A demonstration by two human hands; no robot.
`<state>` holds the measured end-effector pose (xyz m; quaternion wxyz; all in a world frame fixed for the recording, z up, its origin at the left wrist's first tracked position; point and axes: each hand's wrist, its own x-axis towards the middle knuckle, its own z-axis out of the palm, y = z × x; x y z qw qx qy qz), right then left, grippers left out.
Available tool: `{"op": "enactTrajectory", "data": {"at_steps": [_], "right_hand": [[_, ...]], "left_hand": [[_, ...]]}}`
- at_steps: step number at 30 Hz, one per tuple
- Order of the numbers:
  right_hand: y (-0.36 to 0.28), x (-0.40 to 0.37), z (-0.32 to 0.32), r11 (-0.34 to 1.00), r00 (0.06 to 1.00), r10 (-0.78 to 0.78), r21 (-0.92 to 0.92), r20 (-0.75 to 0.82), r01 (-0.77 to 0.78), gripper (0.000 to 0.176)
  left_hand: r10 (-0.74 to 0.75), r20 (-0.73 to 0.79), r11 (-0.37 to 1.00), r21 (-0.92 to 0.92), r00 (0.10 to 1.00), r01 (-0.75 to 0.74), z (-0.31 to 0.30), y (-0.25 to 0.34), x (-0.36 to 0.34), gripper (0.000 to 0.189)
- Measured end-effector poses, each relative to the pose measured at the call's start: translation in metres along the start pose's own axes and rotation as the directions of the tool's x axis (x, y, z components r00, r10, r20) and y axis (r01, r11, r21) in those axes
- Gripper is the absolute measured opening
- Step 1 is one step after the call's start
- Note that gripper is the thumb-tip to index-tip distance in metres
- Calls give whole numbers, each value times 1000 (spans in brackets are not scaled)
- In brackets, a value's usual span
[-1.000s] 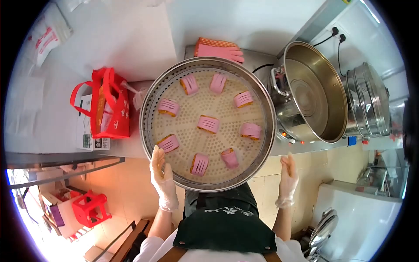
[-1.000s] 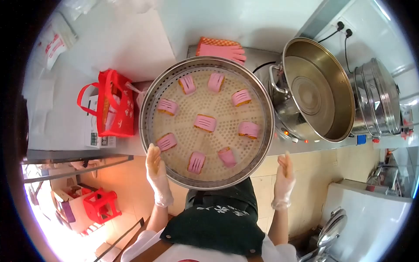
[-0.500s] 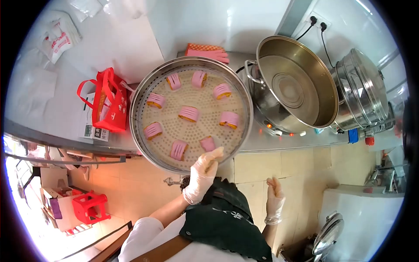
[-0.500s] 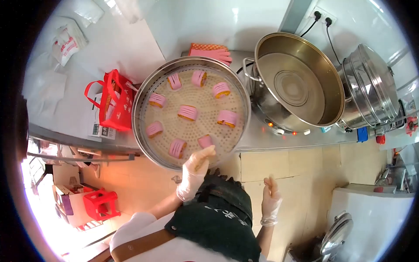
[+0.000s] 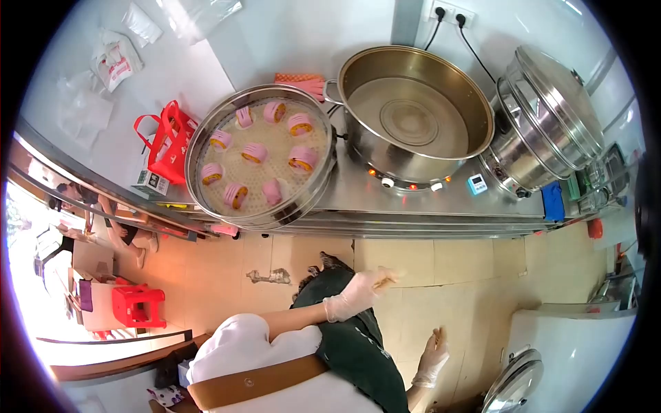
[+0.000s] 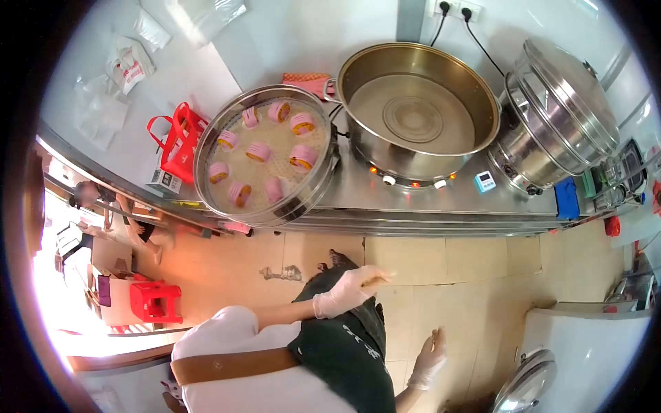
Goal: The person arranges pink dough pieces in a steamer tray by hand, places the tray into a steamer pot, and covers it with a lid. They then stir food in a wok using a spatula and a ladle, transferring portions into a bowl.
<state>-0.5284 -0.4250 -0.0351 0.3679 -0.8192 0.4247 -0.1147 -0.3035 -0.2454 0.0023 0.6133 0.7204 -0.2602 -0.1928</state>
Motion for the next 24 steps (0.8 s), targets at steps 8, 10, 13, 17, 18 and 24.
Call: {"op": "enactTrajectory", "data": {"at_steps": [8,10,13,17,18,24], "right_hand": [[46,42,-29,998,998,52,27,-25,-51,34],[73,63,-35,998,999,41,55,-32,-40,33],[102,103,-62,997,997,68,22,-38,-68,33],[147,169,-103,979,974,202,17,-106,-202,33],[159,185,-112,965,961,259,-25,-95,-262,33],[230,257,-177,776,750,629,122,-203,-618,46]], "left_hand": [[62,249,986,138,967,-99,107,2,75,30],[76,259,995,38,963,-88,144,-14,96,30],[92,304,996,-12,948,-93,192,-20,136,30],[125,334,992,-43,934,-118,261,-9,216,29],[126,335,992,-55,934,-114,278,-3,236,29],[194,421,981,-104,886,-165,390,18,359,31]]}}
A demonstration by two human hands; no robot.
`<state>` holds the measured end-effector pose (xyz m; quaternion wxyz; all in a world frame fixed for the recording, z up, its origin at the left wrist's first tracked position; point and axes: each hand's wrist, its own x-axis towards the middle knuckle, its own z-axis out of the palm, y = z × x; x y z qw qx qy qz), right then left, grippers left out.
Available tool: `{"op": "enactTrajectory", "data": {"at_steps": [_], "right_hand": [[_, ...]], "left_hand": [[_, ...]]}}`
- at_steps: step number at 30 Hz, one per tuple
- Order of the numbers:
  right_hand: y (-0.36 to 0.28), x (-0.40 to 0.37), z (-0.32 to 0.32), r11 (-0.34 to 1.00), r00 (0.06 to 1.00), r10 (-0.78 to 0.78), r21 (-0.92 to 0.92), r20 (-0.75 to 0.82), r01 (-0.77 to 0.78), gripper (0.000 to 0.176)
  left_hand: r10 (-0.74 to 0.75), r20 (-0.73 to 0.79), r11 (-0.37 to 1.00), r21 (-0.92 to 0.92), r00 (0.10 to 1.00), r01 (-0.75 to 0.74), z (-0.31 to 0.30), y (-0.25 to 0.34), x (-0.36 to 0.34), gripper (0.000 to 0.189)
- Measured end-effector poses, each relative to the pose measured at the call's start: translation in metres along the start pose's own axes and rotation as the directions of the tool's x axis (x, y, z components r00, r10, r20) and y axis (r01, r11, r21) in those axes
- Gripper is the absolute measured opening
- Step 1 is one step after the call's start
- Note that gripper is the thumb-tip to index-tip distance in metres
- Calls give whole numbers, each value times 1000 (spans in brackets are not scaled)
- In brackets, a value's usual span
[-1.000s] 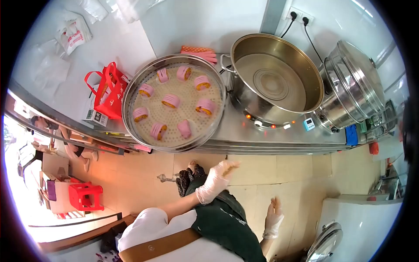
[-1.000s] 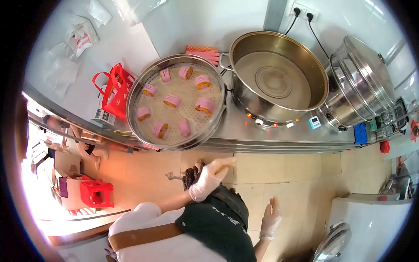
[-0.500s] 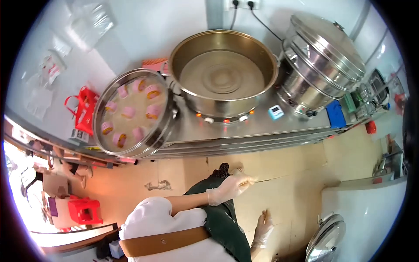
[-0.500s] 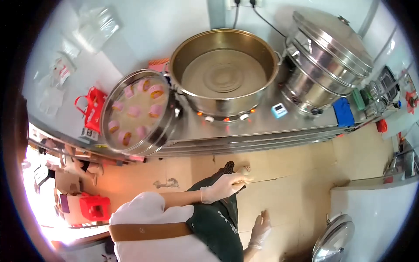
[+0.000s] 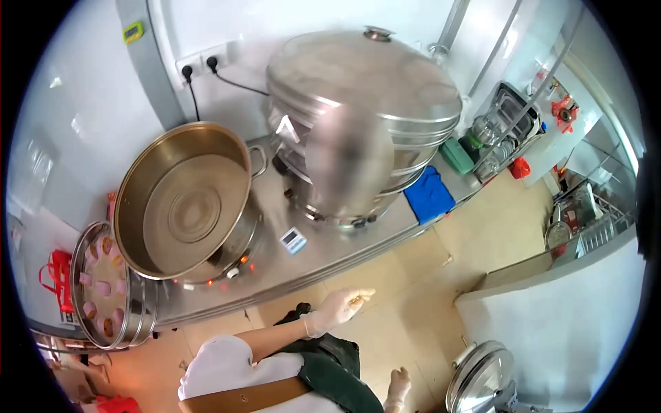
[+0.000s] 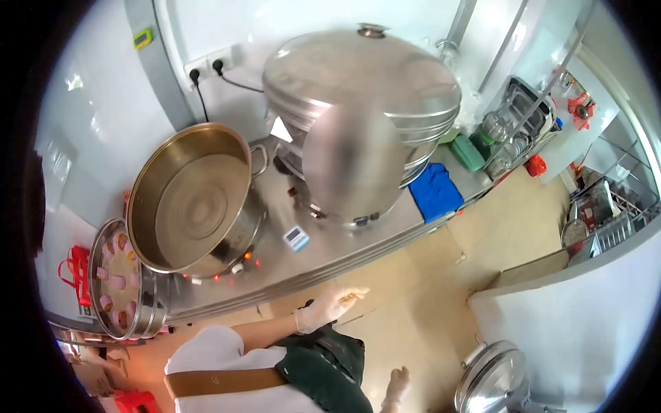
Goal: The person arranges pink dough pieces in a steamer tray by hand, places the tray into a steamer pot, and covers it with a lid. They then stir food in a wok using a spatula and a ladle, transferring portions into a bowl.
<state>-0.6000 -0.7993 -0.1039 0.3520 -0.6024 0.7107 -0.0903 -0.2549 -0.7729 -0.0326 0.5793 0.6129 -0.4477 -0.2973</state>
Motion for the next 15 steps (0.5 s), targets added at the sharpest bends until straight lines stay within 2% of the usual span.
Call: {"op": "enactTrajectory", "data": {"at_steps": [1,2,3,4,5,6,7,8,9,10,11,12,13,15], "right_hand": [[-6,22,-11,992,999,-1,123,-46,6,45],[-12,56,-19,980,992,-63,183,-105,82,43],[-18,93,-30,959,979,-126,233,-162,162,41],[-50,124,-48,943,943,-258,160,-211,293,38],[-99,157,-68,905,887,-390,77,-249,419,35],[-148,190,-86,788,767,-580,47,-276,613,27],[-204,216,-99,637,623,-711,77,-326,767,24],[-263,234,-108,640,630,-691,105,-355,761,25],[-332,229,-118,552,561,-747,137,-357,822,25],[-398,210,-132,391,379,-844,49,-379,919,26],[-460,186,-141,255,265,-873,79,-410,964,27],[-511,182,-141,112,155,-891,125,-426,986,31],[-561,163,-142,56,82,-900,73,-429,996,33],[-646,127,-136,-21,28,-918,118,-395,993,40]], "left_hand": [[40,-24,999,14,999,-40,8,2,18,31],[80,-36,995,55,996,-78,15,4,31,30],[4,-41,997,71,999,-1,20,12,41,30],[-77,-52,993,83,996,81,25,21,45,30],[-38,-109,989,138,993,53,33,13,45,31],[1,-165,980,196,986,32,40,9,46,31],[-69,-226,981,160,972,107,44,9,40,31],[-136,-277,976,128,951,177,41,19,33,31],[-209,-321,964,92,924,250,35,26,22,31],[-189,-406,958,124,894,258,31,16,7,31],[-159,-488,953,152,859,263,25,4,-8,31],[-266,-566,906,128,780,403,12,7,-21,31],[-359,-636,844,92,683,529,-1,14,-34,30],[-264,-845,910,-59,464,411,-19,26,-59,27]]}}
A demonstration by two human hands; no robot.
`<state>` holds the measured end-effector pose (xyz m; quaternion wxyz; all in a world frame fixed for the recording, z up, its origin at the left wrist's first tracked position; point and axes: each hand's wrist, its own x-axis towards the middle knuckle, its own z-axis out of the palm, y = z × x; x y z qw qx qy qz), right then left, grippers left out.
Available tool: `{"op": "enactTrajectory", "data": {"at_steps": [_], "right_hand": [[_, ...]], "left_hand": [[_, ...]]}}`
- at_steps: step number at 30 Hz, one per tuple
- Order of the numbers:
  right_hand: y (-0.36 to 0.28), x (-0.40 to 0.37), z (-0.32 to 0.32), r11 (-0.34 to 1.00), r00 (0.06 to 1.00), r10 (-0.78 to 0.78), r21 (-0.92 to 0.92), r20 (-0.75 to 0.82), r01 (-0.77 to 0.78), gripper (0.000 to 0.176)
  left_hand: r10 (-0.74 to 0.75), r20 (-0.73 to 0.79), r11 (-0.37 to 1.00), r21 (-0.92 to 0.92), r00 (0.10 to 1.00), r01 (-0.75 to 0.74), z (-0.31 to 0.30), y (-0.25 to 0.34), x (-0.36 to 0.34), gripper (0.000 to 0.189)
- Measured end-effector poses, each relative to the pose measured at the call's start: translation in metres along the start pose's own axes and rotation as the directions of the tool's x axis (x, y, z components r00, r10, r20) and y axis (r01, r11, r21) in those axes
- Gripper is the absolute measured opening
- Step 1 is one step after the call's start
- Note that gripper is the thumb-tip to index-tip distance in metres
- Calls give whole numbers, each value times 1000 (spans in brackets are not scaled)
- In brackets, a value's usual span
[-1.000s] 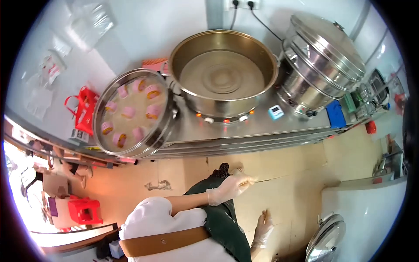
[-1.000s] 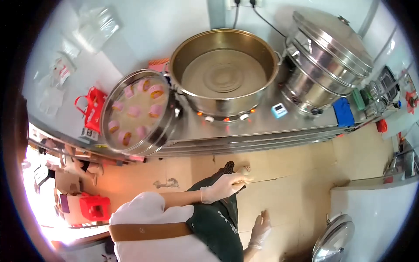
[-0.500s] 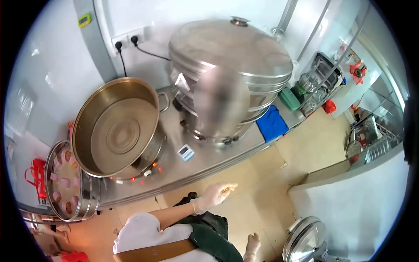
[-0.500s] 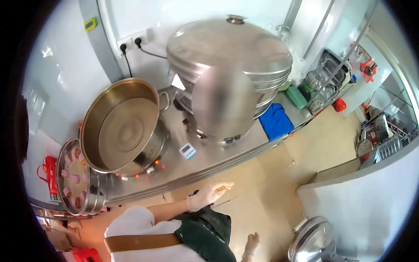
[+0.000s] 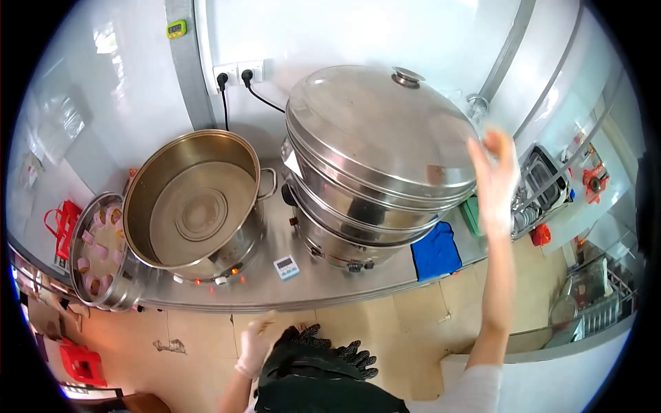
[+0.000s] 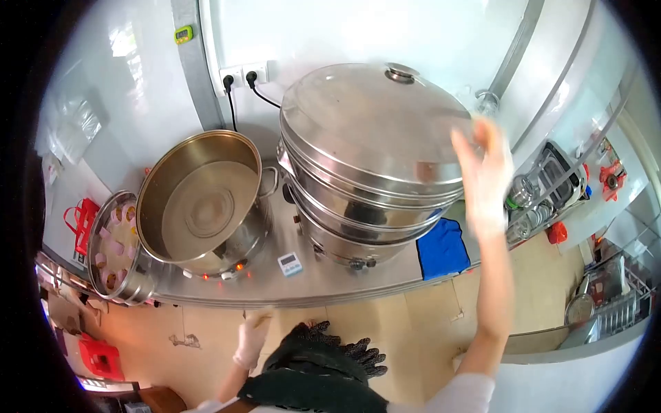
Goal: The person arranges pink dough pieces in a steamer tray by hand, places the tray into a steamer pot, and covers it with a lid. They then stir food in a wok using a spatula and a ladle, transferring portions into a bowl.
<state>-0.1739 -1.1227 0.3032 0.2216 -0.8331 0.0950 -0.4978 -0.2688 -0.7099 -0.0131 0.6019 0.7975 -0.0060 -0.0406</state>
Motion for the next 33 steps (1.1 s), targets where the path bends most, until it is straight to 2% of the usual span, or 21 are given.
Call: {"op": "enactTrajectory", "data": {"at_steps": [2,4,6,8,10,12,14,19,20,21,22,24,26,28,30,33], "right_hand": [[5,63,56,999,996,42,6,81,-43,62],[0,99,97,991,968,132,-45,214,-125,79],[-1,122,131,976,918,206,-133,340,-170,89],[12,142,166,965,864,248,-194,439,-178,94],[7,146,177,958,862,272,-209,429,-198,89],[2,148,183,955,839,282,-222,464,-198,85],[24,156,195,968,876,204,-226,437,-113,74],[34,170,193,981,834,182,-150,521,-121,60],[44,178,196,982,855,159,-168,493,-85,60],[37,178,193,988,868,136,-136,478,-80,60],[26,179,187,992,877,111,-101,467,-71,59],[15,195,187,984,884,18,-164,466,67,60],[-17,205,190,986,861,-110,-52,497,157,56],[-70,193,201,969,864,-228,195,449,155,53],[-139,170,216,942,834,-330,205,442,265,54],[-247,114,248,861,742,-507,285,439,420,50]], "left_hand": [[-15,-191,999,33,981,22,-35,-37,6,23],[-109,-357,993,-1,928,116,-59,-71,5,21],[-146,-435,986,6,889,165,-74,-60,-2,21],[-201,-488,978,-51,850,202,-81,-74,-7,19],[-257,-527,964,-88,810,249,-84,-86,-13,18],[-217,-544,963,15,811,268,-81,-80,-18,17],[-154,-533,957,129,832,259,-75,-71,-17,18],[-176,-581,965,56,795,255,-46,-79,-11,19],[-173,-590,969,40,789,242,-41,-83,-8,20],[-162,-569,958,105,806,266,-38,-84,-7,20],[-181,-569,967,47,802,252,-34,-84,-3,21],[-185,-553,954,99,812,285,-32,-72,4,21],[-178,-550,960,86,816,267,-36,-67,12,21],[-153,-539,964,105,829,246,-47,-67,18,23],[-168,-548,967,70,819,246,-61,-69,23,26],[-113,-559,964,139,822,228,-98,-74,23,29]]}}
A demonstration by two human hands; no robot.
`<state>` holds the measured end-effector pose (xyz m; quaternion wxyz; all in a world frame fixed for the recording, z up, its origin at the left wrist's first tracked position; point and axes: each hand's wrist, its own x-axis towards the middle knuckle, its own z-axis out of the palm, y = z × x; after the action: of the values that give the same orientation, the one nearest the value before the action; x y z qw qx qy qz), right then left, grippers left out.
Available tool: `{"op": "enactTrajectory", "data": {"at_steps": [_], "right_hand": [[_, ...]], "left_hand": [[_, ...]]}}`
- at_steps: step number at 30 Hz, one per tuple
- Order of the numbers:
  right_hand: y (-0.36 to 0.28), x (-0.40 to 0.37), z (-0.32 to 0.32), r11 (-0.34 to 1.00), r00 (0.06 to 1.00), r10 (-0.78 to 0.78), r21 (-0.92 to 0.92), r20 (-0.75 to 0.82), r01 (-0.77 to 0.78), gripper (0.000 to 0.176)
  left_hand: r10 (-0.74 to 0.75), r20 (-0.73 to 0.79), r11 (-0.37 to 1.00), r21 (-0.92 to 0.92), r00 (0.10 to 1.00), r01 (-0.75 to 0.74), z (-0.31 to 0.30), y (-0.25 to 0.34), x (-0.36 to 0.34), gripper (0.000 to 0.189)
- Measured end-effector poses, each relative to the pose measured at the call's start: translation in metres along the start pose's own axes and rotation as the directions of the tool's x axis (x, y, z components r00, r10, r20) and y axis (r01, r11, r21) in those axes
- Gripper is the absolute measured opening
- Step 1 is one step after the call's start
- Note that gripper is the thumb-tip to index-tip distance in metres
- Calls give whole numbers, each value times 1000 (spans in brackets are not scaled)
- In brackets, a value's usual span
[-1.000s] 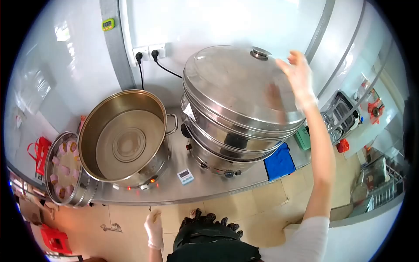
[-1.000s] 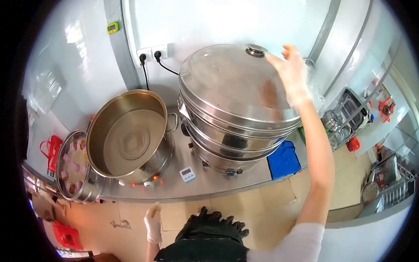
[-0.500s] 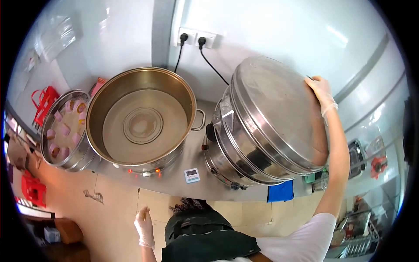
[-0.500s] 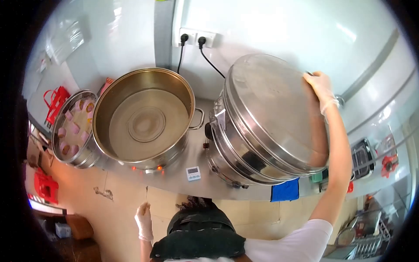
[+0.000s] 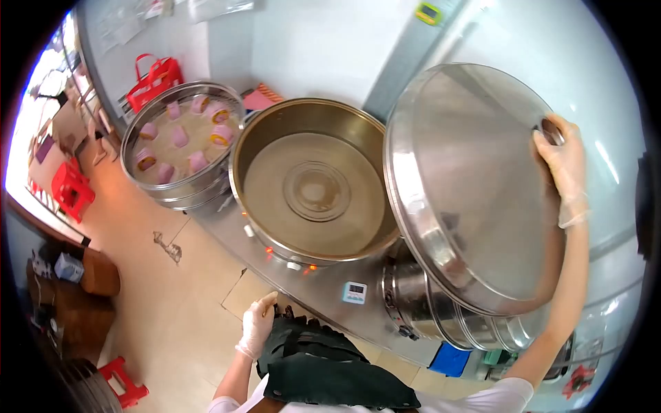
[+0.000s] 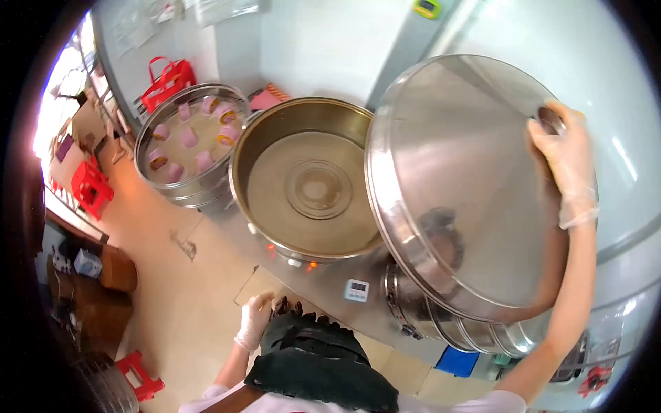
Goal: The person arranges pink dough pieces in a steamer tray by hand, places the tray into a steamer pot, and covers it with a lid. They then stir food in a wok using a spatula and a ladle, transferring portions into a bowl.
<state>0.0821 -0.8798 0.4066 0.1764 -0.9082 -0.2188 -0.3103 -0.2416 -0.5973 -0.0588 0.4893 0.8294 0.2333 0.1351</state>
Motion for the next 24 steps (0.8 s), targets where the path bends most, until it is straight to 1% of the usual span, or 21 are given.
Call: {"op": "enactTrajectory", "data": {"at_steps": [1,3,4,5,6,7,9,10,12,13,15,16,17,20,24], "right_hand": [[-21,9,24,998,999,-54,13,5,54,49],[-74,25,74,979,985,-170,-111,14,170,40],[-93,32,99,971,976,-216,-98,29,218,36],[-109,36,124,962,966,-256,-84,43,259,31],[-124,37,148,963,965,-259,-62,50,262,27],[-125,41,175,951,951,-303,-48,54,306,27],[-140,36,213,948,945,-315,-24,92,318,26],[-144,31,229,956,952,-293,29,87,291,27],[-142,20,263,966,969,-226,148,102,210,30],[-140,13,275,972,972,-183,176,148,156,39],[-118,0,308,972,977,-185,166,109,166,50],[-116,-7,317,973,979,-148,196,144,118,56],[-113,-12,326,973,979,-135,209,152,101,55],[-123,-24,338,958,979,-12,284,203,-47,54],[-114,-28,360,938,981,-3,340,195,-64,52]], "left_hand": [[-12,-32,1000,-8,999,12,-11,-8,4,29],[-37,-98,999,-35,994,34,-34,-27,14,30],[-34,-131,999,-21,991,31,-50,-35,18,28],[-85,-164,996,-10,983,84,-64,-44,20,25],[-76,-225,997,-11,971,76,-77,-57,22,24],[-64,-284,998,-8,957,65,-88,-69,24,23],[-116,-354,993,-29,928,113,-108,-87,21,22],[-141,-386,990,-43,912,135,-115,-94,22,22],[-174,-380,985,-47,908,169,-128,-104,20,22],[-188,-377,982,-48,907,184,-132,-107,19,22],[-228,-353,974,-72,908,216,-138,-112,17,22],[-240,-343,971,-71,908,230,-139,-113,16,22],[-251,-333,968,-69,909,242,-139,-114,16,23],[-283,-287,959,-82,915,270,-144,-109,19,23],[-263,-276,965,-50,924,259,-150,-112,23,23]]}}
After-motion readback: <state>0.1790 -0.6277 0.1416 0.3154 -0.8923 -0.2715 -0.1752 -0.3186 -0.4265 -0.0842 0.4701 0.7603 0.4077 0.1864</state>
